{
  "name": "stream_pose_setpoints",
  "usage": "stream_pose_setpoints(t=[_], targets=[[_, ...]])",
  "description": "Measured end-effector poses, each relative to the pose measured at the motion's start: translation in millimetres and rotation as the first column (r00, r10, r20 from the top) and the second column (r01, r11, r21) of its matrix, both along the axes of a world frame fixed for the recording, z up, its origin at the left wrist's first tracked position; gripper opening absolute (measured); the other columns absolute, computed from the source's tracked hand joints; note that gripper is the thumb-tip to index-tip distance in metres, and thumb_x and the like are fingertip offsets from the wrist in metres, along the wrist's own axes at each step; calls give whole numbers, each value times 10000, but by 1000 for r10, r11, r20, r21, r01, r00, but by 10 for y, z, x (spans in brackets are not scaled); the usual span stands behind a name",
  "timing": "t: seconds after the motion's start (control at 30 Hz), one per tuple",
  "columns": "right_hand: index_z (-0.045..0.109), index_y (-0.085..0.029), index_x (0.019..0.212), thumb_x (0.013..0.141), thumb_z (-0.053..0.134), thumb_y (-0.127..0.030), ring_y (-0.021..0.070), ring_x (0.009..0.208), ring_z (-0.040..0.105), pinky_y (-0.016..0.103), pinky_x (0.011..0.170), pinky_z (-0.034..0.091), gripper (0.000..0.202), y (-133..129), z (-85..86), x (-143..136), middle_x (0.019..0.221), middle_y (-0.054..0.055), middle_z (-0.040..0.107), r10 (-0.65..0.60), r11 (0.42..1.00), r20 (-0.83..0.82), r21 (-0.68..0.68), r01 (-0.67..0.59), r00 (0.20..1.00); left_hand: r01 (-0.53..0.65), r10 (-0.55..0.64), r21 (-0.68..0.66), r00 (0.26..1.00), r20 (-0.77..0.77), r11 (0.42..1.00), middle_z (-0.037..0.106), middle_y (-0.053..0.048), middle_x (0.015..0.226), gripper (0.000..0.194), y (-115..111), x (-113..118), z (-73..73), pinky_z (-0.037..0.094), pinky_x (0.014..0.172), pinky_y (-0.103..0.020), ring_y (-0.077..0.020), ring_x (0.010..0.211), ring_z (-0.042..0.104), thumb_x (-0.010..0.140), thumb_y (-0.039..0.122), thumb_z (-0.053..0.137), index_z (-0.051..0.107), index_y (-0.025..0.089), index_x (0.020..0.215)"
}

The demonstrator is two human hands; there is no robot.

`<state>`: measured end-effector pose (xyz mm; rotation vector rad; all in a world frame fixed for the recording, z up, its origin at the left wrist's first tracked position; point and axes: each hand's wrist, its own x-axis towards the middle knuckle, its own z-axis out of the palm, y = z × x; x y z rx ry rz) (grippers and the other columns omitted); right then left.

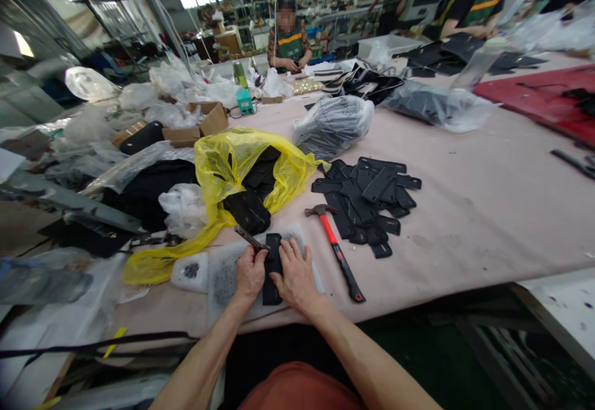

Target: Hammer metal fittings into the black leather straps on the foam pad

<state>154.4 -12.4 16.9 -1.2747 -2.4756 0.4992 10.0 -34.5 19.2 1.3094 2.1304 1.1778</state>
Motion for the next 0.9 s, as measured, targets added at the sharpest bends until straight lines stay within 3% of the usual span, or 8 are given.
stream_pose_setpoints(t=[0.17,0.3,0.43,0.6,0.9], targets=[[401,-161,1427,849,516,-269,310,1425,226,622,1117,92,599,-55,47,136,1515,125,370,95,993,24,-66,-94,995,3,-3,-7,1000,25,1000,712,-49,773,176,-54,-48,42,468,666,-284,-197,717,645,852,310,536,661,186,852],[414,-154,1426,856,508,-263,314,1426,225,611,1130,87,588,-135,61,181,1522,122,359,87,994,15,-61,-86,996,-33,29,65,998,54,997,738,-57,879,224,73,-123,78,500,761,-305,-209,829,670,861,332,540,694,188,936],[409,-150,1431,857,519,-264,310,1426,223,597,1139,86,595,-182,56,181,1523,113,359,62,997,-8,-50,-63,998,47,-58,116,994,97,992,743,-62,953,229,244,-111,59,510,852,-318,-209,915,674,858,314,544,708,184,949],[419,-151,1425,862,531,-281,311,1425,227,594,1143,101,589,-169,59,191,1516,111,374,56,997,-45,-54,-58,997,176,-184,127,982,49,976,744,-68,983,218,310,-119,-68,509,902,-361,-224,948,674,842,314,574,707,187,959],[418,-164,1431,859,533,-294,320,1423,235,597,1145,106,598,-156,28,196,1506,112,389,43,997,-79,-56,-47,996,187,-186,76,982,-24,979,738,-70,1002,232,316,-150,-80,508,918,-345,-222,980,670,871,308,534,706,193,976]])
